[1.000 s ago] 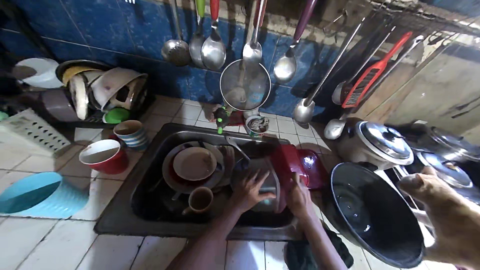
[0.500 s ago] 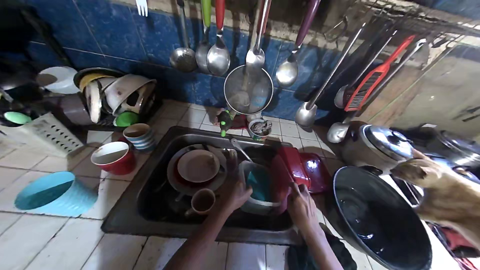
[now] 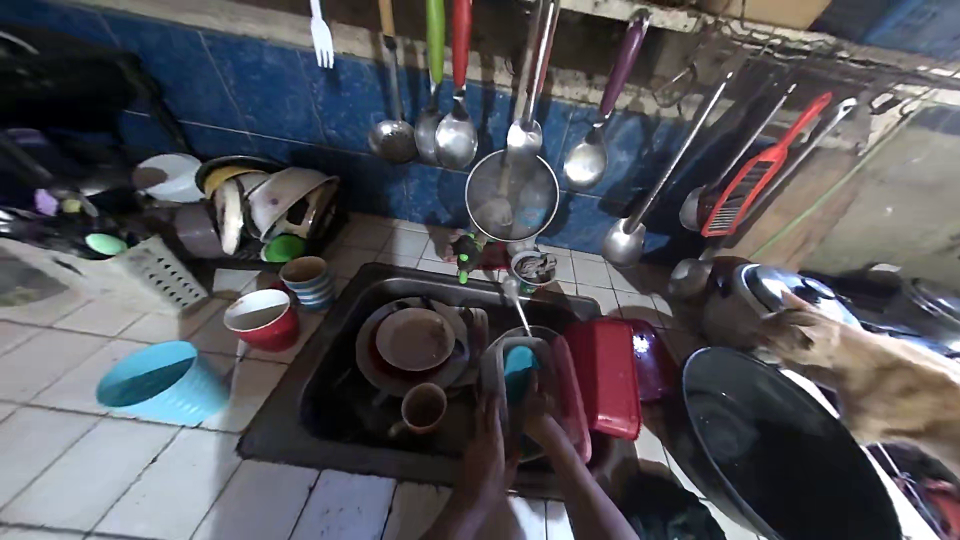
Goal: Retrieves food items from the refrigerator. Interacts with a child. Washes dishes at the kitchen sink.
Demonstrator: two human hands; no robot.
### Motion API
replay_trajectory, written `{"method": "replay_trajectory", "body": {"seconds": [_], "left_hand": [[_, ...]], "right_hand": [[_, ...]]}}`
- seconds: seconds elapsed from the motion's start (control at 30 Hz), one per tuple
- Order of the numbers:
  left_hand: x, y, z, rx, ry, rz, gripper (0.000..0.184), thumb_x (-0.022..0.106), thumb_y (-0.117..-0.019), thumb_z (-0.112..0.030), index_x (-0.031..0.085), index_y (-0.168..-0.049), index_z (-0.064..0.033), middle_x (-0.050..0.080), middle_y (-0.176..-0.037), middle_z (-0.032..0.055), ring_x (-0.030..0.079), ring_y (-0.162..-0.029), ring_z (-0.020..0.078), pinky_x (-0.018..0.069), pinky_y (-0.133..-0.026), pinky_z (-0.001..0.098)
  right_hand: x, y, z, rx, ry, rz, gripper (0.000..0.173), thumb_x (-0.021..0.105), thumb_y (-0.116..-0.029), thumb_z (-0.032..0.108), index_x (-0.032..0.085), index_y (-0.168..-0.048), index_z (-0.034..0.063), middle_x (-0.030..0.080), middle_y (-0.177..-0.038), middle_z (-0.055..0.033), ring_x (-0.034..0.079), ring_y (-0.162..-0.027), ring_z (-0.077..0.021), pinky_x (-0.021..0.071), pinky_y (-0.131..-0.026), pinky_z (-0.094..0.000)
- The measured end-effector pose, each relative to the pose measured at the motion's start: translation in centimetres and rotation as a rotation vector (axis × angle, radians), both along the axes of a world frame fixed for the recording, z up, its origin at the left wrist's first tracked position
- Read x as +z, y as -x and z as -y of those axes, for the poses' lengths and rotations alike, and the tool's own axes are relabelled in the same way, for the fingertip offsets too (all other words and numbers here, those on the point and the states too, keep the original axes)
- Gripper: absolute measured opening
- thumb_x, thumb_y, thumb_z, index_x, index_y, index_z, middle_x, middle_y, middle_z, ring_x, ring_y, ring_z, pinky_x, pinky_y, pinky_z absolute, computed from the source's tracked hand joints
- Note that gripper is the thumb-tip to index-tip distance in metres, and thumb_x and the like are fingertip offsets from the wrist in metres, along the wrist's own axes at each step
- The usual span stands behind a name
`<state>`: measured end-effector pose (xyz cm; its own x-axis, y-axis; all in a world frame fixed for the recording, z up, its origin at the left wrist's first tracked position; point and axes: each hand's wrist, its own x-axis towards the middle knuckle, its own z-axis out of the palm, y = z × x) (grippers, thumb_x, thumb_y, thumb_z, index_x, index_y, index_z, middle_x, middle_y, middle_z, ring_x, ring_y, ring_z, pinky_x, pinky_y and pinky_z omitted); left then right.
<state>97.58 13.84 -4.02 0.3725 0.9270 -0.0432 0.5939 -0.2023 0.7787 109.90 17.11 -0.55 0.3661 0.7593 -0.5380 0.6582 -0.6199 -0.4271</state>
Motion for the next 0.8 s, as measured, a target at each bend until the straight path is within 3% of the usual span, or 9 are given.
{"method": "replay_trajectory", "body": {"seconds": [0.17,0.23,0.33,0.43,0.53,0.6,0.7,0.77,0.8], "left_hand": [[0.3,0.1,-2.0,-0.002,0.05,0.056,0.072,0.059,-0.1028,-0.025,0.024,-0.161,-0.0018,0.035,-0.16,0.0253,0.06,-0.128,0.0358,0.0516,-0.104,0.0461],[0.5,0.3,-3.4,0.04,0.044,0.071,0.068,0.052,-0.1062,-0.033,0.026,-0.161,-0.004,0.04,-0.157,0.0246,0.058,-0.13,0.0364,0.0497,-0.106,0.0488],[0.5,0.6,-5.0,0.117,-0.057,0.157,0.065,0.053,-0.1046,-0.038,0.036,-0.158,-0.0047,0.042,-0.156,0.0253,0.047,-0.139,0.0417,0.0414,-0.113,0.0553],[1.8,0.2,-5.4,0.185,-0.096,0.44,0.06,0.058,-0.1019,-0.035,0.045,-0.151,-0.0022,0.048,-0.151,0.0239,0.052,-0.135,0.0354,0.0451,-0.11,0.0506],[5.3,-0.6,-4.5,0.041,0.161,0.788,0.076,0.061,-0.1001,-0.037,0.029,-0.158,0.0011,0.041,-0.157,0.0221,0.052,-0.136,0.0246,0.0461,-0.11,0.037],[6.6,-1.1,-4.5,-0.049,0.396,0.947,0.087,0.063,-0.096,-0.039,0.017,-0.163,-0.0088,0.046,-0.153,0.0152,0.054,-0.131,0.0186,0.0502,-0.105,0.0353],[7.7,-0.5,-4.8,-0.036,0.596,1.096,0.068,0.061,-0.1002,-0.028,0.028,-0.157,-0.0106,0.062,-0.128,0.0116,0.066,-0.108,0.016,0.0577,-0.091,0.0346],[7.9,0.3,-5.0,-0.001,0.651,1.126,0.049,0.055,-0.1029,-0.029,0.045,-0.145,-0.0069,0.067,-0.115,0.009,0.068,-0.099,0.0138,0.0591,-0.086,0.0323],[7.5,0.7,-4.9,0.01,0.646,1.109,0.051,0.056,-0.1021,-0.031,0.044,-0.146,-0.0079,0.066,-0.118,0.0091,0.067,-0.102,0.014,0.0582,-0.087,0.0326]], "right_hand": [[-0.3,-2.1,0.4,-0.22,-0.286,-0.398,0.086,0.071,-0.0962,0.031,0.022,-0.16,0.0005,0.044,-0.153,-0.0279,0.046,-0.141,-0.0374,0.0385,-0.116,-0.0537],[1.1,-3.1,0.9,-0.331,-0.441,-0.558,0.08,0.072,-0.0937,0.025,0.029,-0.158,0.0043,0.051,-0.147,-0.0248,0.054,-0.131,-0.0335,0.0467,-0.107,-0.0521],[3.5,-5.2,1.7,-0.369,-0.606,-0.706,0.07,0.062,-0.0965,0.032,0.033,-0.156,0.0094,0.064,-0.125,-0.0209,0.068,-0.101,-0.0295,0.0595,-0.081,-0.048],[5.8,-6.1,3.0,-0.301,-0.674,-0.833,0.062,0.049,-0.1014,0.036,0.036,-0.156,0.0103,0.067,-0.119,-0.0154,0.07,-0.096,-0.0238,0.0607,-0.077,-0.0417],[7.1,-4.5,4.3,-0.213,-0.691,-0.923,0.055,0.046,-0.1029,0.035,0.043,-0.15,0.005,0.068,-0.117,-0.0113,0.07,-0.098,-0.0188,0.0614,-0.082,-0.0379],[7.3,-2.9,4.7,-0.131,-0.699,-0.863,0.055,0.047,-0.1034,0.037,0.049,-0.146,0.003,0.07,-0.119,-0.0108,0.071,-0.099,-0.0171,0.0624,-0.083,-0.0366],[7.0,-1.3,5.8,0.154,-0.695,-0.656,0.077,0.058,-0.0991,0.044,0.032,-0.159,0.0038,0.056,-0.146,-0.0127,0.064,-0.12,-0.0132,0.0565,-0.098,-0.0322],[6.5,-0.7,6.0,0.333,-0.678,-0.509,0.098,0.076,-0.0906,0.033,0.018,-0.162,-0.0016,0.039,-0.158,-0.0234,0.057,-0.132,-0.0203,0.0515,-0.107,-0.0335],[6.5,-0.1,6.0,0.365,-0.633,-0.404,0.102,0.08,-0.0882,0.026,0.016,-0.162,-0.002,0.039,-0.157,-0.0265,0.057,-0.133,-0.0241,0.0498,-0.109,-0.0357]]}}
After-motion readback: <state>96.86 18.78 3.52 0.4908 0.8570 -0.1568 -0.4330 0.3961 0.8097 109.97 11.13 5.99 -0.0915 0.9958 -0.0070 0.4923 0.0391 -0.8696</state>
